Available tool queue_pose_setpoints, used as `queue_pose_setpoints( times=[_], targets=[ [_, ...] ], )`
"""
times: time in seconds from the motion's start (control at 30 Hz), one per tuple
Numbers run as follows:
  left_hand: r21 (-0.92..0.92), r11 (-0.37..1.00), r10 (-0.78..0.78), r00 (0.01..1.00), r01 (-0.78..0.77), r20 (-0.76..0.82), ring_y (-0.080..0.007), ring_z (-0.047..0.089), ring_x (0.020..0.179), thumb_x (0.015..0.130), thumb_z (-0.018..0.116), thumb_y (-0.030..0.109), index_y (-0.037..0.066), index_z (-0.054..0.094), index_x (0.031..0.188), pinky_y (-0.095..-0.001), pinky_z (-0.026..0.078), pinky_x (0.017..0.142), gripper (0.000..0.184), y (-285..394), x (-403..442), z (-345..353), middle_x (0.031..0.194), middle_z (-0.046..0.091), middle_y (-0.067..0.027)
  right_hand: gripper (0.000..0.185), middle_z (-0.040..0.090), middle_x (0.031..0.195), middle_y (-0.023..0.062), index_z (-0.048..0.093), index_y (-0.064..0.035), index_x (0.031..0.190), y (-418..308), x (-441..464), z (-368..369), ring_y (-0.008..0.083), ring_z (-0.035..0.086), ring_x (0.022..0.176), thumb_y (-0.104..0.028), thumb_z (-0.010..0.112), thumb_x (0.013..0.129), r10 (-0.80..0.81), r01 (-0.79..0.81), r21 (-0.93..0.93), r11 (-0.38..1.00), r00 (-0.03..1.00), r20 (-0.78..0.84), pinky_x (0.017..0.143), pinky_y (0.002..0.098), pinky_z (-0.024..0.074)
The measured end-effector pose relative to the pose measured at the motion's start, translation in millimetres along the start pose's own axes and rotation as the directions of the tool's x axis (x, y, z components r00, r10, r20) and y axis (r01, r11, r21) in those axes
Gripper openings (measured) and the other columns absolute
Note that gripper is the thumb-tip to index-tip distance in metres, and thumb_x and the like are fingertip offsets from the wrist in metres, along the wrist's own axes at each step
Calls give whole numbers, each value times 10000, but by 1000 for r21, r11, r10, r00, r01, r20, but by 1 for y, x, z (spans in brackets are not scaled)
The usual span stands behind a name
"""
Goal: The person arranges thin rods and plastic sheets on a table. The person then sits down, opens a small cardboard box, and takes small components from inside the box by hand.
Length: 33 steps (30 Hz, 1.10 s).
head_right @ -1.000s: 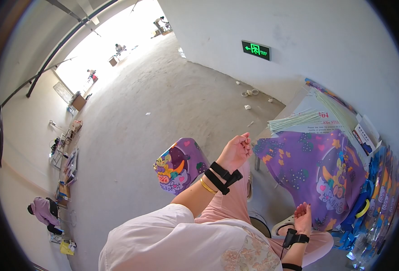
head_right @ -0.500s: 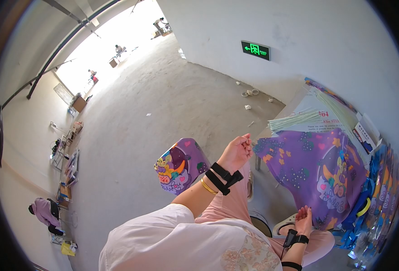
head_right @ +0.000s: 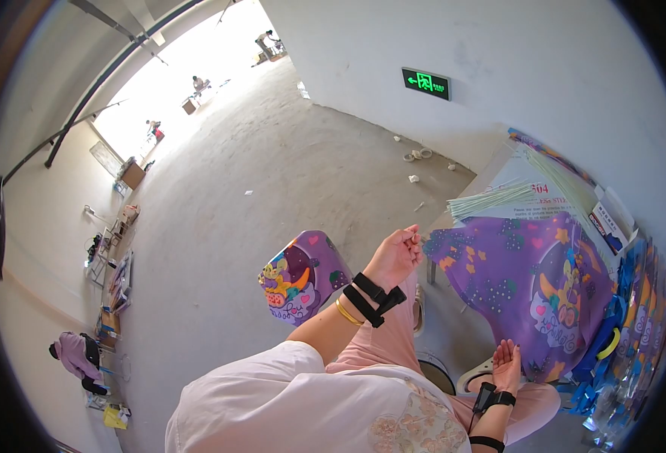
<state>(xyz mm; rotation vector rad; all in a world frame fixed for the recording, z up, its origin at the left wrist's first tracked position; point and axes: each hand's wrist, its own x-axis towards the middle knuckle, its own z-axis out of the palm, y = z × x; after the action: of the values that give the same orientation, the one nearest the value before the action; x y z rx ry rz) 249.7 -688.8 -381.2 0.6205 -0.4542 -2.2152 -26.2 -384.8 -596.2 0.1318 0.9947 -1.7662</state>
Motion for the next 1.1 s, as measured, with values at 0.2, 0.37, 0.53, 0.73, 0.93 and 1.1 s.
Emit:
queue_pose_setpoints(
  times=[0.2, 0.37, 0.53, 0.73, 0.93, 1.1],
  targets=[
    [-7, 1000, -3, 1000, 3, 4, -97, 473, 694, 896, 540, 140, 112, 538, 1040, -253, 413, 690, 147, -1, -2, 0, 812, 524, 20, 328, 684, 1088, 9, 645, -103, 1142, 2, 2, -6, 122, 651, 942, -358, 592, 942, -15, 15, 3, 1000, 1000, -9, 833, 280, 534],
    [-6, 1000, -8, 1000, 8, 16, -96, 475, 692, 895, 539, 140, 115, 540, 1028, -252, 410, 686, 135, -2, -2, -1, 808, 526, 20, 323, 684, 1082, 7, 648, -101, 1131, 3, 4, -10, 120, 647, 945, -358, 577, 948, -21, 21, 7, 1000, 1000, -6, 839, 278, 528],
    [8, 1000, -1, 1000, 1, 29, -95, 476, 692, 894, 542, 148, 113, 541, 1026, -251, 412, 689, 137, -1, -1, -2, 808, 530, 23, 333, 680, 1094, 44, 638, -68, 1134, 2, 2, -8, 143, 650, 942, -340, 551, 963, -14, 15, 34, 999, 999, -31, 846, 285, 531],
    [40, 998, 37, 999, -37, 8, -91, 484, 688, 887, 551, 147, 112, 541, 1019, -246, 420, 685, 136, 6, 2, 6, 811, 535, 26, 335, 678, 1102, 50, 639, -65, 1137, 4, 3, -12, 146, 646, 956, -337, 554, 960, -23, 23, 14, 1000, 1000, -4, 873, 289, 517],
    [117, 984, 137, 990, -135, -10, -88, 514, 669, 889, 588, 174, 96, 578, 969, -232, 436, 639, 112, 16, 18, 4, 784, 565, 17, 346, 655, 1139, 79, 619, -46, 1156, 7, 9, -17, 168, 622, 1007, -323, 551, 960, -22, 21, 51, 998, 1000, 23, 893, 305, 510],
    [518, 793, 363, 931, -322, 22, -88, 551, 706, 902, 594, 184, 65, 599, 1071, -221, 453, 647, 207, 16, 42, -11, 882, 644, -59, 321, 646, 1148, 144, 593, 7, 1154, 4, 8, -12, 214, 627, 1003, -247, 547, 963, -14, 2, 160, 987, 997, 74, 919, 339, 508]
  ],
)
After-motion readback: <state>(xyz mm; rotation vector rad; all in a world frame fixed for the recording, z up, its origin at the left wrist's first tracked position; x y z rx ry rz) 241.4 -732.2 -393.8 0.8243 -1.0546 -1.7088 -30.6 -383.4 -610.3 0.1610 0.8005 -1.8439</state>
